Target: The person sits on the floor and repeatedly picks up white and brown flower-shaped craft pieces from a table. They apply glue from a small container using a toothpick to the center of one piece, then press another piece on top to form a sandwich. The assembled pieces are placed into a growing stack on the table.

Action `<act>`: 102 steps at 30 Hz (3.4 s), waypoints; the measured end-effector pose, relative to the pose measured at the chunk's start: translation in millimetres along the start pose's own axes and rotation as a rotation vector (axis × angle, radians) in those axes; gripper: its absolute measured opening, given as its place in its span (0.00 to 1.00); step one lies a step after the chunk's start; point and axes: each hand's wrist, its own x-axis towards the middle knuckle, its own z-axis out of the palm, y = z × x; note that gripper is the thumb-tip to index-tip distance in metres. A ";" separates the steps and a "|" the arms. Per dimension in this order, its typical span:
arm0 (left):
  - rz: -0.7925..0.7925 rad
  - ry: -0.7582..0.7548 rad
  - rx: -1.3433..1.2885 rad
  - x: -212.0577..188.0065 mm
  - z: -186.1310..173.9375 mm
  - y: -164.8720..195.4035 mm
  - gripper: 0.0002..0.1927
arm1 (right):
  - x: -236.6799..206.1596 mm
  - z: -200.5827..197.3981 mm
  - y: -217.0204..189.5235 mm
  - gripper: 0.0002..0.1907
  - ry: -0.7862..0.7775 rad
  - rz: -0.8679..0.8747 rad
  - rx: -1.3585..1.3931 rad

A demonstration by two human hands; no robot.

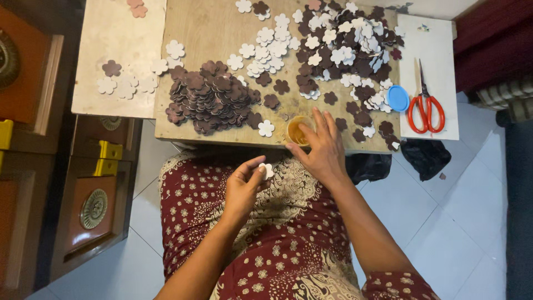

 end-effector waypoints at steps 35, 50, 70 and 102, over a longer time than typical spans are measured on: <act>-0.005 -0.106 -0.090 -7.8 4.2 0.2 0.23 | -57.1 -77.9 -66.2 0.10 -0.038 0.007 0.527; -0.001 -0.164 -0.072 -20.3 8.7 1.8 0.22 | -55.5 -61.2 -81.2 0.18 -0.032 -0.181 0.285; -0.048 -0.199 -0.020 -20.9 6.3 4.8 0.23 | -61.5 -69.1 -63.0 0.16 0.271 -0.021 0.217; 0.657 -0.036 1.031 90.5 55.4 110.2 0.15 | -87.5 -24.1 -24.5 0.28 0.093 0.485 0.901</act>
